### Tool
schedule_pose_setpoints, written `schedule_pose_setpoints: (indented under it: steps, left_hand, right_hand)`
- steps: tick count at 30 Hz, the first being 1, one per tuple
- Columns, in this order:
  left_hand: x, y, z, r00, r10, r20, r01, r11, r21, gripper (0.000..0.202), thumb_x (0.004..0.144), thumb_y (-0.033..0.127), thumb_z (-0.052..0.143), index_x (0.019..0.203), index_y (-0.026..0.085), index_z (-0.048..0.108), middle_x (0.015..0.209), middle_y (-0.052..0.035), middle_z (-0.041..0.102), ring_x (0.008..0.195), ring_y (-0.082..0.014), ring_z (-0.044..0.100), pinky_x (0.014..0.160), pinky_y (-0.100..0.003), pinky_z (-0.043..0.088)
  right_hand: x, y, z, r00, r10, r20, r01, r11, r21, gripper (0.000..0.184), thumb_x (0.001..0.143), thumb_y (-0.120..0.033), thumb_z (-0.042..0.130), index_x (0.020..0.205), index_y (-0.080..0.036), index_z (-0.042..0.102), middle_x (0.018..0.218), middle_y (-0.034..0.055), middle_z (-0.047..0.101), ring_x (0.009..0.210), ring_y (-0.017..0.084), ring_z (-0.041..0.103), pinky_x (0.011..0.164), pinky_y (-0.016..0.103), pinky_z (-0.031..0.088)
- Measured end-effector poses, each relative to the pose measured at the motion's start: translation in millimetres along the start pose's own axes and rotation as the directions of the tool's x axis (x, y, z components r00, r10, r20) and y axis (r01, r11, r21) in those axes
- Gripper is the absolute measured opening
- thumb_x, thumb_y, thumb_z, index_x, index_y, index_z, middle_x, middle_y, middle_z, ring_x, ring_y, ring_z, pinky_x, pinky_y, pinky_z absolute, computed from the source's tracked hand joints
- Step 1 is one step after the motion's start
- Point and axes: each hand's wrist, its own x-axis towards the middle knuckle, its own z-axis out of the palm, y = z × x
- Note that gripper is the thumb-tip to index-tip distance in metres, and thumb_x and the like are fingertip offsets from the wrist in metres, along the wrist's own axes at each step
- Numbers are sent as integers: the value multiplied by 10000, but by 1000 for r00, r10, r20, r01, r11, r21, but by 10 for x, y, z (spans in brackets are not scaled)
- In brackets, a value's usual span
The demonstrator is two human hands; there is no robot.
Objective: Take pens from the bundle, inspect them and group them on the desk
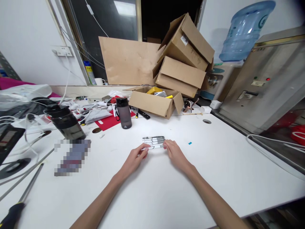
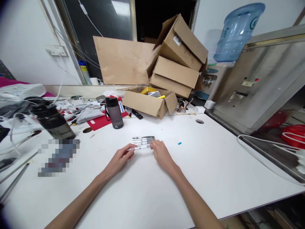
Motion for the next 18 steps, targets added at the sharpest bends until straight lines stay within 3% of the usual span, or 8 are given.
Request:
schedule_pose_setpoints:
  steps: [6,10,15,18]
  left_hand:
    - [42,-10,67,997,-50,56,65,949,-307,304,988,473,493,861,201,540,641,27,577,611,-140,482,649,-247,376]
    - [63,-4,84,990,-97,98,130,893,-430,300,957,470,562,836,199,515,595,48,551,543,-111,428,583,-228,335]
    - [71,-87,129,971,-225,84,237,837,-493,415,941,556,530,836,159,594,557,27,557,503,-113,442,542,-236,356]
    - [86,-109,101,982,-177,68,188,865,-466,433,930,565,553,878,144,638,626,-12,627,570,-138,536,599,-257,430]
  right_hand:
    - [29,-42,-1,997,-74,-33,72,996,-54,295,912,5,306,800,-217,466,806,26,566,763,207,487,741,327,350]
    - [36,-59,5,993,-97,-68,89,989,-118,314,903,35,315,794,-213,474,797,30,568,764,210,481,716,328,334]
    - [33,-88,6,987,-138,-77,121,975,-187,291,977,-26,340,834,-207,517,842,50,596,816,225,498,736,342,345]
    - [36,-106,-6,989,-121,-83,109,984,-141,268,1027,-114,346,873,-212,541,872,56,608,841,232,508,778,357,371]
